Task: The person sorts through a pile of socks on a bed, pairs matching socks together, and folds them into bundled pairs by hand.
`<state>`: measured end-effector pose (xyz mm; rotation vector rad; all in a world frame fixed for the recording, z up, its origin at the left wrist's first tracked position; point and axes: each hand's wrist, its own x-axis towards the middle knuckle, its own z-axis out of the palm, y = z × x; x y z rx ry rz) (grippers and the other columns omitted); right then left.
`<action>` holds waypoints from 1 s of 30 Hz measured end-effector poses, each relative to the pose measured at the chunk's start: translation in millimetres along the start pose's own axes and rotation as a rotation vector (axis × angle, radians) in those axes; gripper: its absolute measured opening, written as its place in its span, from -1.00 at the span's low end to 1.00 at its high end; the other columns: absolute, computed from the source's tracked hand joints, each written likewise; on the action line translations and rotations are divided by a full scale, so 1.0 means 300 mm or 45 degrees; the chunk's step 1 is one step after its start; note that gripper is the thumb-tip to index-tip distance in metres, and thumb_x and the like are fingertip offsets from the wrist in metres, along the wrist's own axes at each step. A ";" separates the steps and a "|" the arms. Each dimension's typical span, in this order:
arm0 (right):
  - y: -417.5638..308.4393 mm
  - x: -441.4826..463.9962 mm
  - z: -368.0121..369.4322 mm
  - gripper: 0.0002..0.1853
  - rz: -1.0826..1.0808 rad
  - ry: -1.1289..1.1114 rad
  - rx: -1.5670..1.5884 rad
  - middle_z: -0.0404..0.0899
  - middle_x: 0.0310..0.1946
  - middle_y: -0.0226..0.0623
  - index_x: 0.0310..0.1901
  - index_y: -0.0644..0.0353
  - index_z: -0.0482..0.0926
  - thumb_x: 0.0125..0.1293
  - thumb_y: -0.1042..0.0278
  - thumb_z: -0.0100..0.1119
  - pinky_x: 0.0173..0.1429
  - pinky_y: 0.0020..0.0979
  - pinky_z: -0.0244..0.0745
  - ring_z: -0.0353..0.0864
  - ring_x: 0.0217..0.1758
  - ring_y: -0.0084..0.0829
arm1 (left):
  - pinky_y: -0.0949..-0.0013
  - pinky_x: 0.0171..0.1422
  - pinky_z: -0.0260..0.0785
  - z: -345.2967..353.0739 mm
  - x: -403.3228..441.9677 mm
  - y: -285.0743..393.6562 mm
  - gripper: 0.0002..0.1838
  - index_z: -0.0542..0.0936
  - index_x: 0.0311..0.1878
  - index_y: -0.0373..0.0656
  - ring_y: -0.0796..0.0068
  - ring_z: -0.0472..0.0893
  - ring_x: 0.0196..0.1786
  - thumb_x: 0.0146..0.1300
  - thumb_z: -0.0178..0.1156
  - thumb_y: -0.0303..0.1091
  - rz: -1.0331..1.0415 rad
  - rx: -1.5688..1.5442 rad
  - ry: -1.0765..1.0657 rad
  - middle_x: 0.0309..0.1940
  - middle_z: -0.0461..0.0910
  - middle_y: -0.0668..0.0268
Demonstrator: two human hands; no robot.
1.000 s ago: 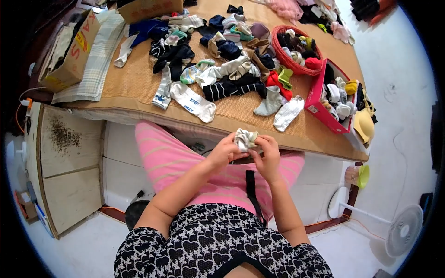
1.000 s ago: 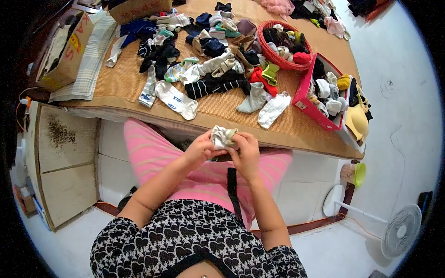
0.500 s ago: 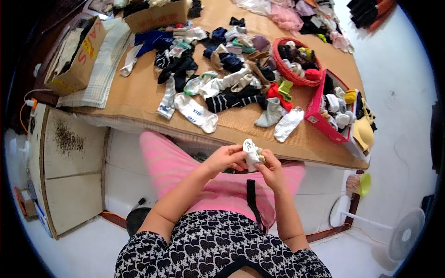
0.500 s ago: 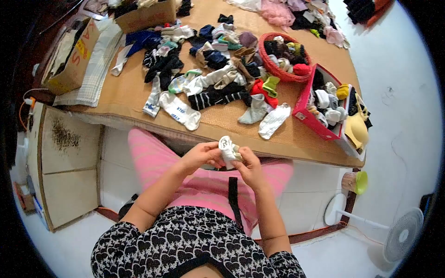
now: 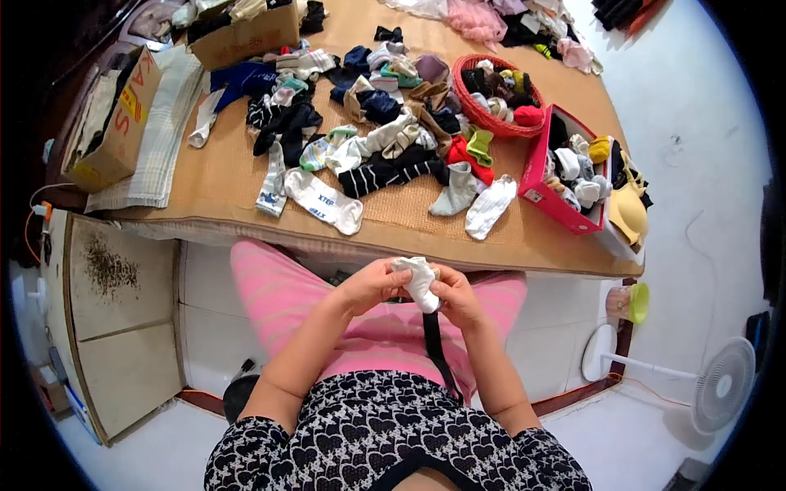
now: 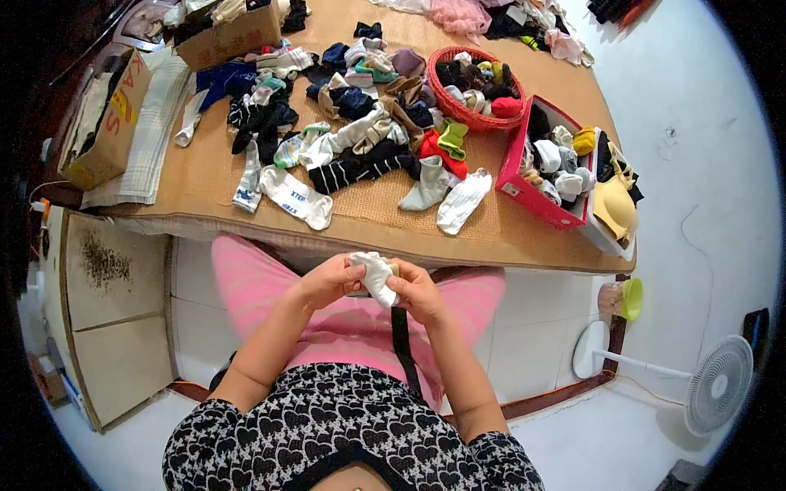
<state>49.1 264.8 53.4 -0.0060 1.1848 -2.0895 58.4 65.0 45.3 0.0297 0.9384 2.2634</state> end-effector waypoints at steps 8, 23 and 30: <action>-0.017 0.002 -0.001 -0.63 0.099 -0.028 -0.122 0.50 -0.22 -0.48 -0.03 0.20 0.41 0.21 0.24 0.25 -0.11 -0.56 0.45 0.49 -0.18 -0.66 | 0.47 -0.06 0.38 -0.024 -0.004 -0.004 -0.52 0.40 -0.04 -0.09 0.62 0.51 -0.12 0.05 0.37 -0.15 -0.064 -0.042 0.084 -0.23 0.48 0.43; -0.002 0.034 0.052 -0.68 -0.667 0.366 -1.537 0.36 -0.27 -0.28 -0.16 0.21 0.41 -0.01 0.57 0.18 -0.27 -0.32 0.45 0.51 -0.33 -0.20 | 0.63 -0.53 0.18 0.001 0.029 -0.040 -0.61 0.43 -0.10 -0.15 0.73 0.41 -0.45 -0.06 0.11 -0.70 -0.062 0.193 0.482 -0.37 0.46 0.45; 0.064 0.087 0.076 -0.71 -0.980 0.883 -1.763 0.39 -0.26 -0.24 -0.20 0.09 0.44 0.00 0.54 0.22 -0.40 -0.26 0.49 0.55 -0.35 -0.17 | 0.64 -0.46 0.21 0.064 0.063 -0.041 -0.64 0.44 -0.06 -0.18 0.71 0.39 -0.45 0.00 0.08 -0.62 0.293 0.351 0.718 -0.34 0.47 0.41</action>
